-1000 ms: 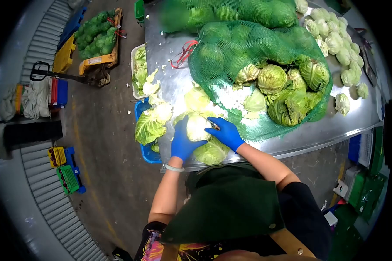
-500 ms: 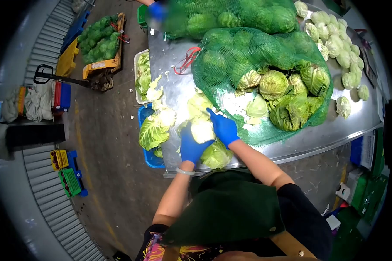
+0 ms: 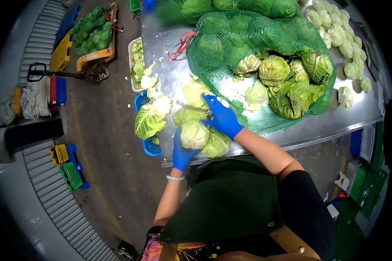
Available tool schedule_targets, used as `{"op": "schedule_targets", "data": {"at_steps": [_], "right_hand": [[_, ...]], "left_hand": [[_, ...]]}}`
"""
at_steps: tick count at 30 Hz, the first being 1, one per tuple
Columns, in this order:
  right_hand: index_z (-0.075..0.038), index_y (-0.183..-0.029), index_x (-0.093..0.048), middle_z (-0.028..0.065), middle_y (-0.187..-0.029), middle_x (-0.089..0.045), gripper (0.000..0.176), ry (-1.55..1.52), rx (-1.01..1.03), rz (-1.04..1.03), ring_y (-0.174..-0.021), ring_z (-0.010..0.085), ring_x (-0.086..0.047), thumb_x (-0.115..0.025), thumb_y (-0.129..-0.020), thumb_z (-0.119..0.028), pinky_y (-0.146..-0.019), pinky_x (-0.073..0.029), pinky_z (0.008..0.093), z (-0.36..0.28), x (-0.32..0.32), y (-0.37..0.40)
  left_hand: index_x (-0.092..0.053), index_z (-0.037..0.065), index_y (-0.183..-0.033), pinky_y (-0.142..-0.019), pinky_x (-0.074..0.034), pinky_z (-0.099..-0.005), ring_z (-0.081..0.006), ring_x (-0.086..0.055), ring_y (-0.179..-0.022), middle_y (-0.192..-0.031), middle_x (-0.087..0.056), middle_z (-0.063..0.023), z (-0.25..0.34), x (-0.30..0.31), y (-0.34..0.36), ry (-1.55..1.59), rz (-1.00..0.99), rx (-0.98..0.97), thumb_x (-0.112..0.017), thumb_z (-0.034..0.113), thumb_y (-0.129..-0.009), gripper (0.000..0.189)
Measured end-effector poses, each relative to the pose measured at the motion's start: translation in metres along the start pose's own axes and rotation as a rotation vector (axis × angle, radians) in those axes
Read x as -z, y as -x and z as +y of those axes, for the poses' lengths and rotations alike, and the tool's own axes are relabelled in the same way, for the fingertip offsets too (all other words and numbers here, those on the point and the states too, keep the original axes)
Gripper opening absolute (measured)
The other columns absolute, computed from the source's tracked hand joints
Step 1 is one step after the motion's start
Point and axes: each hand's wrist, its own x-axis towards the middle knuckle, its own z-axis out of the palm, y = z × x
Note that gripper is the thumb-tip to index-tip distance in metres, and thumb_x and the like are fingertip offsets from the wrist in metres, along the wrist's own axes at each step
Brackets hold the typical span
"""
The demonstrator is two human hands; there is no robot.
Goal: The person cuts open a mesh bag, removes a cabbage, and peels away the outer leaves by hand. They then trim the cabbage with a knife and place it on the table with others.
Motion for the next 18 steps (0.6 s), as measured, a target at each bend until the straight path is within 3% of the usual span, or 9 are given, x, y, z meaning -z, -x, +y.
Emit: {"op": "schedule_targets", "data": {"at_steps": [1,3,5,7,9,12,14,17,18], "right_hand": [[-0.016,-0.14,-0.052,0.0124,-0.135,-0.052,0.07,0.048,0.165,0.003,-0.106,0.0289,-0.063,-0.073,-0.081,-0.047,-0.084,-0.053,0.0427,-0.004,-0.009,0.006],[-0.016,-0.134,-0.056,0.0108,-0.128,-0.055,0.067,0.183,0.304,-0.213,-0.107,0.0281,-0.061,-0.075,-0.078,-0.047,-0.084,-0.053,0.0422,-0.003,-0.025,0.012],[-0.013,-0.127,-0.059,0.0118,-0.117,-0.061,0.059,0.057,0.231,-0.295,-0.098,0.0311,-0.064,-0.075,-0.079,-0.044,-0.082,-0.053,0.043,0.01,-0.034,-0.004],[-0.01,-0.122,-0.06,0.0137,-0.102,-0.066,0.053,-0.064,-0.067,-0.144,-0.089,0.0354,-0.065,-0.074,-0.08,-0.04,-0.08,-0.053,0.0437,0.029,-0.045,-0.026],[-0.009,-0.123,-0.059,0.0152,-0.09,-0.066,0.052,-0.141,-0.22,-0.003,-0.082,0.0371,-0.066,-0.074,-0.081,-0.037,-0.077,-0.054,0.0432,0.06,-0.038,-0.043],[-0.01,-0.13,-0.053,0.016,-0.112,-0.063,0.067,0.023,-0.171,0.098,-0.09,0.0337,-0.066,-0.079,-0.077,-0.041,-0.08,-0.053,0.0413,0.042,-0.002,-0.025],[-0.009,-0.13,-0.053,0.0141,-0.108,-0.064,0.068,0.016,-0.178,0.049,-0.087,0.0307,-0.066,-0.08,-0.076,-0.042,-0.079,-0.054,0.0393,0.009,0.01,0.0],[-0.01,-0.129,-0.053,0.0114,-0.102,-0.062,0.075,-0.15,-0.154,-0.106,-0.081,0.024,-0.064,-0.084,-0.072,-0.046,-0.076,-0.053,0.0353,0.007,-0.021,0.04],[-0.011,-0.129,-0.053,0.0107,-0.103,-0.06,0.077,-0.224,-0.164,-0.162,-0.081,0.0221,-0.062,-0.087,-0.068,-0.044,-0.077,-0.052,0.034,0.002,-0.029,0.051]], "left_hand": [[-0.027,0.006,-0.152,-0.109,-0.043,-0.0405,-0.0295,-0.047,-0.131,-0.145,-0.044,-0.0176,0.005,-0.002,-0.003,0.01,0.001,-0.005,-0.089,0.005,-0.061,0.11],[-0.03,0.005,-0.151,-0.11,-0.041,-0.04,-0.0297,-0.047,-0.132,-0.145,-0.045,-0.0166,0.012,0.002,-0.009,-0.256,-0.028,-0.146,-0.089,0.006,-0.061,0.108],[-0.032,0.005,-0.149,-0.11,-0.04,-0.0396,-0.0299,-0.046,-0.133,-0.146,-0.045,-0.0159,0.016,0.006,-0.011,-0.253,-0.059,-0.145,-0.089,0.007,-0.06,0.106],[-0.033,0.005,-0.149,-0.111,-0.039,-0.0402,-0.0309,-0.045,-0.134,-0.145,-0.045,-0.0159,0.009,0.011,-0.007,-0.299,-0.092,-0.189,-0.089,0.009,-0.06,0.105],[-0.034,0.006,-0.148,-0.11,-0.041,-0.0391,-0.0291,-0.045,-0.134,-0.146,-0.044,-0.0171,0.003,0.01,-0.004,-0.336,-0.091,-0.212,-0.09,0.01,-0.061,0.103],[-0.035,0.005,-0.146,-0.106,-0.043,-0.0379,-0.0271,-0.049,-0.129,-0.146,-0.044,-0.0189,0.002,0.007,-0.001,-0.277,-0.032,-0.09,-0.09,0.016,-0.066,0.099],[-0.038,0.002,-0.144,-0.104,-0.044,-0.039,-0.0297,-0.053,-0.126,-0.14,-0.049,-0.0218,0.02,-0.001,-0.008,-0.214,0.129,0.21,-0.09,0.033,-0.067,0.098],[-0.044,0.0,-0.14,-0.1,-0.047,-0.0394,-0.029,-0.058,-0.118,-0.129,-0.058,-0.0199,0.004,-0.004,-0.026,-0.249,0.09,0.184,-0.087,0.038,-0.072,0.089],[-0.049,-0.001,-0.136,-0.098,-0.048,-0.0372,-0.0258,-0.06,-0.114,-0.125,-0.061,-0.0178,-0.005,0.002,-0.031,-0.188,0.07,0.15,-0.085,0.032,-0.075,0.077]]}}
